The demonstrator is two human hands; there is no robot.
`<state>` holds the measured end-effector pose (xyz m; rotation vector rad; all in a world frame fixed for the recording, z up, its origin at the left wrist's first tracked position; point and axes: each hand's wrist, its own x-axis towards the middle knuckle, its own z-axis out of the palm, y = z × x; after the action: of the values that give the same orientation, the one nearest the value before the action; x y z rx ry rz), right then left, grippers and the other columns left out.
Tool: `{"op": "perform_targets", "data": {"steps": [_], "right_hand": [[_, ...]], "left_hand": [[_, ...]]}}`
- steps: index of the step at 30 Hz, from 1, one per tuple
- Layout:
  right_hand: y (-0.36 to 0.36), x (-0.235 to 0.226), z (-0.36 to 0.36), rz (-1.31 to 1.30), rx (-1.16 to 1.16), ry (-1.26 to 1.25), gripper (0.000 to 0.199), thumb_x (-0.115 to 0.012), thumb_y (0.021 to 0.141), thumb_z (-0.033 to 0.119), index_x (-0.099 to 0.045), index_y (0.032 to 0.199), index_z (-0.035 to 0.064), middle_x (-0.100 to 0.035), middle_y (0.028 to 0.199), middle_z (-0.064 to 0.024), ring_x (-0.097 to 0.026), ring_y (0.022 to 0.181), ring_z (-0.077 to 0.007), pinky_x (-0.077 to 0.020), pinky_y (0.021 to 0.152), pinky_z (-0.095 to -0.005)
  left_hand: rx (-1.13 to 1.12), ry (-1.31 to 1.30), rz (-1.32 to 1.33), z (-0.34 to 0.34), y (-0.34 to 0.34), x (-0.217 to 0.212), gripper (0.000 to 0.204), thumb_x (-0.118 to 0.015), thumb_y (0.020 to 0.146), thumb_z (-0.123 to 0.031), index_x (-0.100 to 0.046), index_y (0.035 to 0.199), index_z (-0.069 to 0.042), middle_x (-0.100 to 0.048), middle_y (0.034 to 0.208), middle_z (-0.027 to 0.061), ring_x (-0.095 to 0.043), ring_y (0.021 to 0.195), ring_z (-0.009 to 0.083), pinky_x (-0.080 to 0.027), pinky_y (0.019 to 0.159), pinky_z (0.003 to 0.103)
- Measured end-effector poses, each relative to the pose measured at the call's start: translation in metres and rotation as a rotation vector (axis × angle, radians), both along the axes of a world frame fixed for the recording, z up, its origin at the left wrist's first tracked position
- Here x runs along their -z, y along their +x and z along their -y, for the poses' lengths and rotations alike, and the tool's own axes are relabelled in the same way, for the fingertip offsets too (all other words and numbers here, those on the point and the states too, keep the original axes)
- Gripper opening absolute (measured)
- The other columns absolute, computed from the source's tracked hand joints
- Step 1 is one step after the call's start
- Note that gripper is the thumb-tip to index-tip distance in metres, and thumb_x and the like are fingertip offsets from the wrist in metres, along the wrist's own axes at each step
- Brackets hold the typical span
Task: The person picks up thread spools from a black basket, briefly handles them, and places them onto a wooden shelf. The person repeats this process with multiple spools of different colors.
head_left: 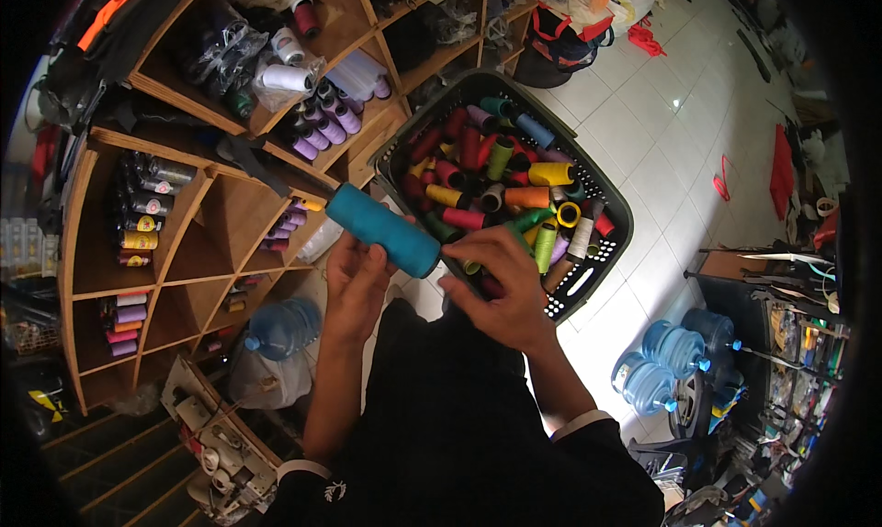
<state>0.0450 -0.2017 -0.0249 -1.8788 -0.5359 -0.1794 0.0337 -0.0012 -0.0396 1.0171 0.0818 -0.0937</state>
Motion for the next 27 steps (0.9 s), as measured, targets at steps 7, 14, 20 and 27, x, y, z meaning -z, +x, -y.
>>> {"op": "perform_targets", "data": {"steps": [7,14,20,27], "right_hand": [[0.005,-0.018,-0.020,-0.118,0.039,0.114,0.046,-0.083,0.068,0.014,-0.065,0.109,0.0044,-0.060,0.105,-0.0124,-0.060,0.100,-0.0247,-0.0479,0.083,-0.0335],[0.006,-0.014,-0.020,-0.019,0.030,0.106,0.037,-0.080,0.071,0.010,-0.066,0.105,0.0029,-0.062,0.101,-0.0111,-0.062,0.094,-0.0247,-0.0492,0.082,-0.0329],[0.006,-0.010,-0.014,-0.109,-0.033,0.176,0.023,-0.076,0.075,0.005,-0.067,0.096,0.0010,-0.064,0.095,-0.0119,-0.063,0.090,-0.0229,-0.0497,0.079,-0.0327],[0.010,-0.006,-0.019,-0.192,-0.110,0.220,0.011,-0.064,0.084,0.003,-0.059,0.093,-0.0003,-0.058,0.090,-0.0109,-0.058,0.082,-0.0236,-0.0458,0.074,-0.0324]], "left_hand": [[0.004,0.058,0.062,0.003,-0.004,-0.008,0.056,-0.066,0.086,-0.013,-0.040,0.134,0.003,-0.053,0.128,0.0213,-0.053,0.120,0.0280,-0.039,0.103,0.042],[0.063,-0.003,0.083,0.007,-0.004,-0.018,0.059,-0.066,0.085,-0.011,-0.038,0.135,0.005,-0.050,0.131,0.0227,-0.051,0.122,0.0295,-0.037,0.105,0.043],[0.008,0.109,0.083,0.006,-0.006,-0.017,0.057,-0.065,0.087,-0.012,-0.039,0.135,0.004,-0.054,0.128,0.0204,-0.052,0.120,0.0273,-0.039,0.104,0.041],[-0.045,0.214,-0.009,0.000,-0.007,-0.014,0.057,-0.063,0.089,-0.026,-0.041,0.133,0.003,-0.059,0.116,0.0189,-0.058,0.109,0.0284,-0.045,0.096,0.042]]}}
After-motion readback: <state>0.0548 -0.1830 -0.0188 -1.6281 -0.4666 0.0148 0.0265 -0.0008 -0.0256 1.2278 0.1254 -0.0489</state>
